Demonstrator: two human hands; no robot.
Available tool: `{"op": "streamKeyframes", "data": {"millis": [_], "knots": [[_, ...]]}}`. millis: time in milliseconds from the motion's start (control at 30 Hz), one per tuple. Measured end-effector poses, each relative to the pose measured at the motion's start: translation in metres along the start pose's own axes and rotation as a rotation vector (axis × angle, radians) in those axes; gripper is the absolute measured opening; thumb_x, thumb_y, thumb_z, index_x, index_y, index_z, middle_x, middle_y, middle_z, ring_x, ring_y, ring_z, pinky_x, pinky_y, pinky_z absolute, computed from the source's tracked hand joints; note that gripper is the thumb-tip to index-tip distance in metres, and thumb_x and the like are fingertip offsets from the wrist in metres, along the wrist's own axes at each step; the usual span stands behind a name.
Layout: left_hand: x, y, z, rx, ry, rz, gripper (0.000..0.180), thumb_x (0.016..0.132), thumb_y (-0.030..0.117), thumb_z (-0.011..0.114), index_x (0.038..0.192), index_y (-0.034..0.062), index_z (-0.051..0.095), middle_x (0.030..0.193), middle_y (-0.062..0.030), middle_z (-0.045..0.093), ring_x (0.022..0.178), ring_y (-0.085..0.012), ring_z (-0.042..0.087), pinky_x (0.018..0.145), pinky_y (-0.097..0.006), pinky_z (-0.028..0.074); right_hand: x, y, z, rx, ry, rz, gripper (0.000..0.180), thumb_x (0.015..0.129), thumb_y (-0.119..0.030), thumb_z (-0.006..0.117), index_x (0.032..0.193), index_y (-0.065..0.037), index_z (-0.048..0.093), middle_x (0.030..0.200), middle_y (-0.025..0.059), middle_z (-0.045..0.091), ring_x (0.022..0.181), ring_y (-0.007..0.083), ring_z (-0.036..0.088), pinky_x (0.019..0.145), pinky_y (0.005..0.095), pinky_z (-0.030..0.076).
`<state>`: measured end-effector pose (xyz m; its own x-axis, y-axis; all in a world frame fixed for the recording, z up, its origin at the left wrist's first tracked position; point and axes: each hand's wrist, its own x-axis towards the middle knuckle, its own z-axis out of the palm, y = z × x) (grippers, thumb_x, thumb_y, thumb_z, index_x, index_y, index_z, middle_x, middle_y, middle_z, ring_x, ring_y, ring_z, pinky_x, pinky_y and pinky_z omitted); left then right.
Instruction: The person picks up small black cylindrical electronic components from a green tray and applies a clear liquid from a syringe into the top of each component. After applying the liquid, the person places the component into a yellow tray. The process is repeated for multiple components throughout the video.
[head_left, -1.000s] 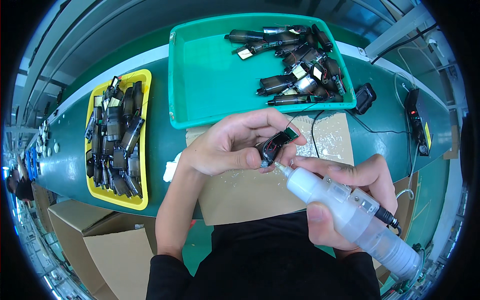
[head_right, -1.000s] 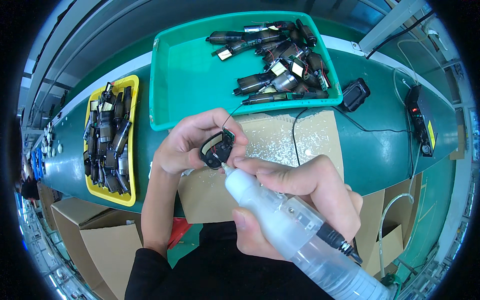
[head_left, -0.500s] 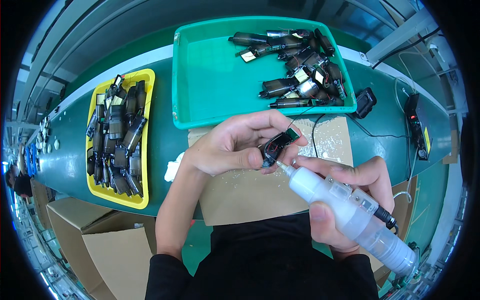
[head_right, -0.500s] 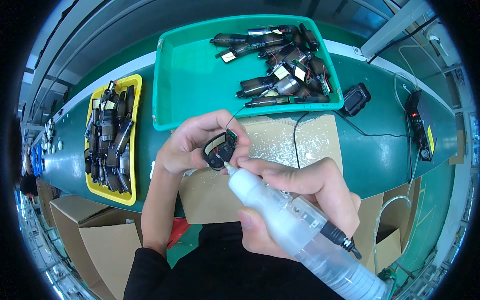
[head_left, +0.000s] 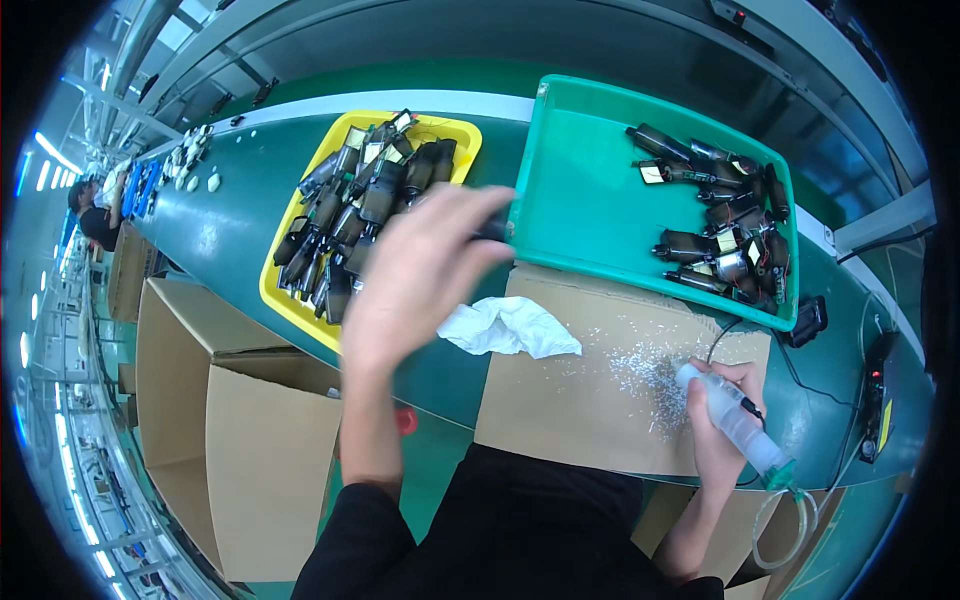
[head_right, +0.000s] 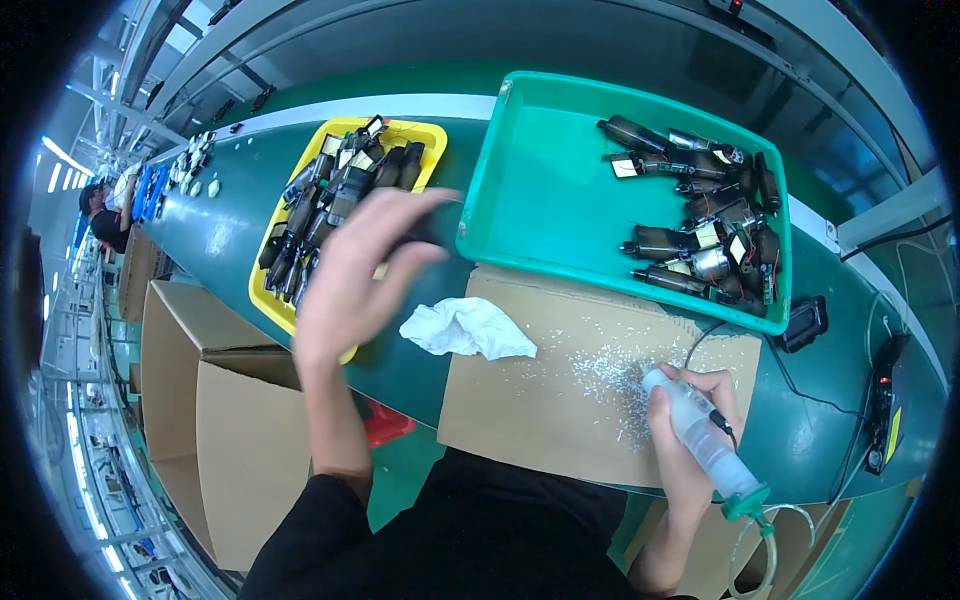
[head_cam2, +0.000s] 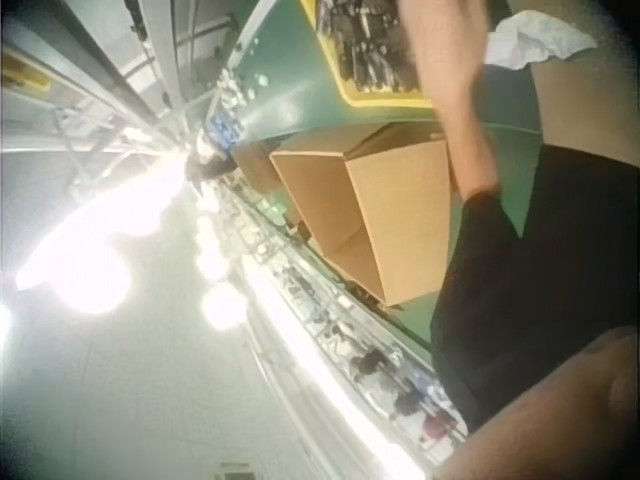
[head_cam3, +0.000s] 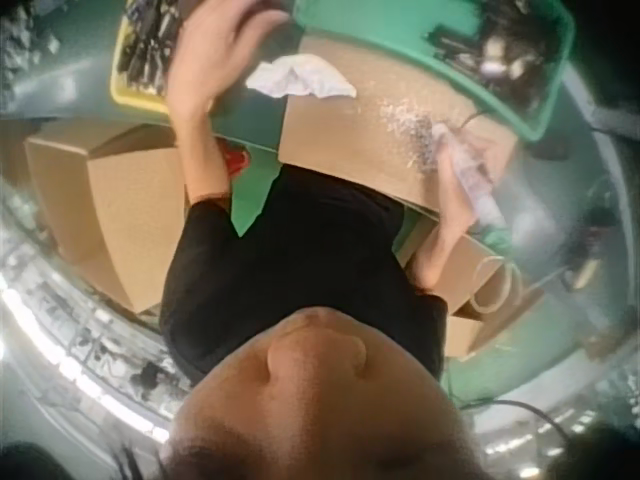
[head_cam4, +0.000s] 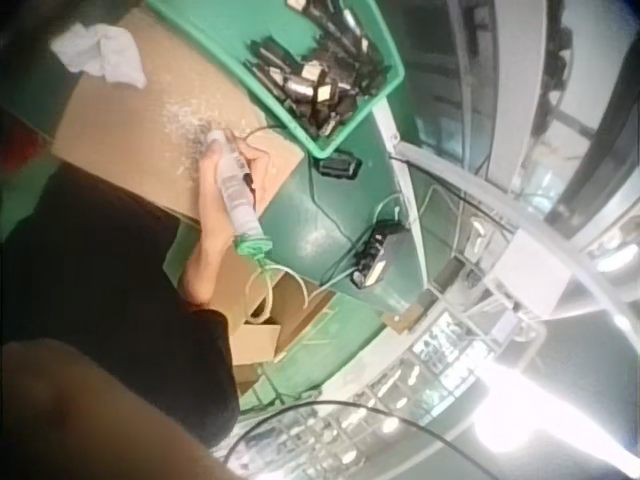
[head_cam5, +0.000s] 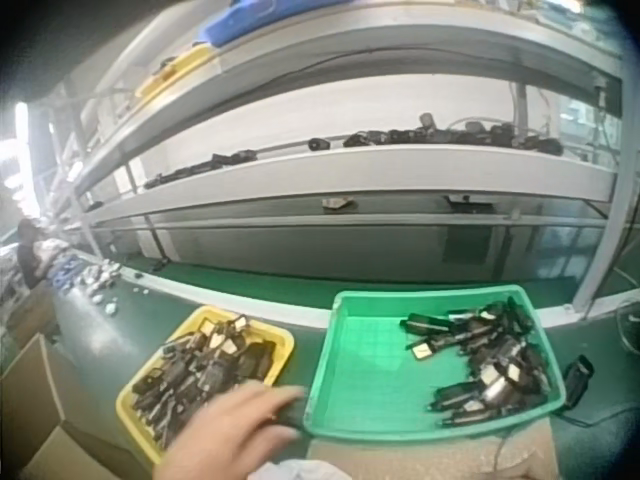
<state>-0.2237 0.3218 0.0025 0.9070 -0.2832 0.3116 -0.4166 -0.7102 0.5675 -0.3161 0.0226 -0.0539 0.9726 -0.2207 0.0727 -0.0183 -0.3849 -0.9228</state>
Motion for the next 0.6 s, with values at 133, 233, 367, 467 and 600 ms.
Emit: {"op": "streamKeyframes", "data": {"millis": [133,233,367,467,600], "knots": [[-0.035,-0.035,-0.032,0.435,0.132,-0.252,0.036,0.085,0.007,0.058,0.120,0.0017,0.055,0.105,-0.0178,0.057,0.101,-0.0314,0.054,0.088,-0.035,0.042,-0.006,0.013,-0.009,0.062,0.010,0.050,0.020,0.078,0.000,0.067,0.089,0.002,0.051,0.091,0.0169,0.068,0.083,0.0150,0.064,0.076,0.0270,0.050],[-0.041,-0.045,-0.027,0.590,0.296,-0.206,0.035,0.084,0.007,0.061,0.118,0.0016,0.057,0.111,-0.0172,0.056,0.102,-0.0340,0.053,0.090,-0.040,0.041,-0.004,0.016,-0.012,0.059,0.015,0.043,0.021,0.077,-0.001,0.068,0.090,0.001,0.052,0.092,0.0156,0.068,0.082,0.0140,0.064,0.075,0.0263,0.050],[0.005,-0.005,0.011,0.329,0.263,-0.037,0.027,0.086,0.003,0.056,0.112,0.0006,0.061,0.103,-0.0166,0.060,0.100,-0.0298,0.056,0.091,-0.037,0.042,-0.004,0.013,-0.015,0.064,0.009,0.046,0.022,0.077,-0.002,0.070,0.090,0.001,0.053,0.092,0.0138,0.069,0.083,0.0130,0.064,0.073,0.0257,0.050],[0.054,0.030,0.065,0.008,-0.040,0.133,0.024,0.084,0.006,0.060,0.107,-0.0006,0.062,0.097,-0.0153,0.063,0.097,-0.0306,0.059,0.086,-0.038,0.044,-0.005,0.012,-0.017,0.083,0.006,0.062,0.021,0.077,-0.002,0.069,0.090,0.000,0.053,0.094,0.0142,0.069,0.084,0.0136,0.064,0.075,0.0267,0.050],[0.102,0.040,0.147,0.079,-0.335,0.338,0.030,0.081,0.014,0.065,0.107,0.0008,0.062,0.100,-0.0159,0.063,0.100,-0.0323,0.058,0.087,-0.040,0.046,-0.006,0.013,-0.014,0.067,0.015,0.038,0.022,0.077,-0.006,0.071,0.089,-0.001,0.053,0.091,0.0134,0.069,0.080,0.0137,0.066,0.071,0.0264,0.052]]}}
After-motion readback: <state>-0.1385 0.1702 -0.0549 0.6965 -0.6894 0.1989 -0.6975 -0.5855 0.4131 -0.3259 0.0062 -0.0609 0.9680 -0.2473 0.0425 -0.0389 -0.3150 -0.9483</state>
